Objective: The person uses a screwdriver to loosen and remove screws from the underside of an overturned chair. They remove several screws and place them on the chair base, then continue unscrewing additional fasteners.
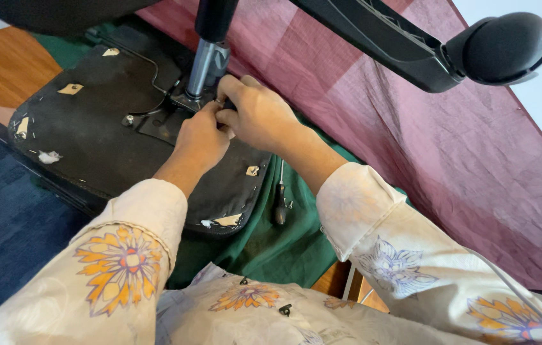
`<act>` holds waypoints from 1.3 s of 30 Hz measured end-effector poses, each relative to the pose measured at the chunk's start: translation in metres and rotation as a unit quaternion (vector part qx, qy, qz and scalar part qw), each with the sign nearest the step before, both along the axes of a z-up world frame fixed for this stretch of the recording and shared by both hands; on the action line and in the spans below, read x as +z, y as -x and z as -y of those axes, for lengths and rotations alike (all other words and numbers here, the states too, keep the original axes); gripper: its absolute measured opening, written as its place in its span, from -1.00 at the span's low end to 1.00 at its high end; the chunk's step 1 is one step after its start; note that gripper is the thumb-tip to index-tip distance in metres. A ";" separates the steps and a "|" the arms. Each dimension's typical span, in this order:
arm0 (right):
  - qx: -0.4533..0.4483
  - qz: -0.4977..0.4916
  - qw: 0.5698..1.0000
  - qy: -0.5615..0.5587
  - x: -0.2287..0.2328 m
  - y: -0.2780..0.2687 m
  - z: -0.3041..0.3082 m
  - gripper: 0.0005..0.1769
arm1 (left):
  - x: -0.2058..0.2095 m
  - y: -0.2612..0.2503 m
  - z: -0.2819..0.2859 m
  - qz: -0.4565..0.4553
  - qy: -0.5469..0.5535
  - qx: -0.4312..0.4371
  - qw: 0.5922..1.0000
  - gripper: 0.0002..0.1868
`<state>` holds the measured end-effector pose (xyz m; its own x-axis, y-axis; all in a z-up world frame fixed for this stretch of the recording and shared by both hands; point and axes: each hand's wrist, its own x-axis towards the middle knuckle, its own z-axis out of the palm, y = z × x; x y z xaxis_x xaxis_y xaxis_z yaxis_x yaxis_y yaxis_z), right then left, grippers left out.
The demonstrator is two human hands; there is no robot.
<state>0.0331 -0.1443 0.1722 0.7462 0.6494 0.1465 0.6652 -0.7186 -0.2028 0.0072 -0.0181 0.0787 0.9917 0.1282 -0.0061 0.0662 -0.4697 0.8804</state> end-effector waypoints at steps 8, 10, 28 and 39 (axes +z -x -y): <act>0.023 -0.032 0.999 -0.012 0.002 -0.004 0.007 -0.62 | -0.002 0.001 0.002 -0.010 0.013 0.001 1.000 -0.51; 0.025 -0.029 0.999 -0.017 0.001 -0.004 0.007 -0.63 | -0.002 0.000 0.002 -0.006 -0.001 0.000 1.000 -0.51; -0.004 -0.029 1.000 0.002 0.001 -0.002 -0.003 -0.70 | 0.001 0.010 -0.002 -0.075 -0.014 -0.018 0.997 -0.60; 0.051 0.006 0.999 -0.019 -0.001 0.002 -0.009 -0.57 | -0.022 0.004 0.000 0.099 -0.037 0.046 0.993 -0.59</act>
<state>0.0312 -0.1354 0.1711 0.6748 0.7156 0.1804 0.7368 -0.6393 -0.2203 0.0036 -0.0183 0.0572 0.9566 0.2113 0.2006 -0.0590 -0.5338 0.8436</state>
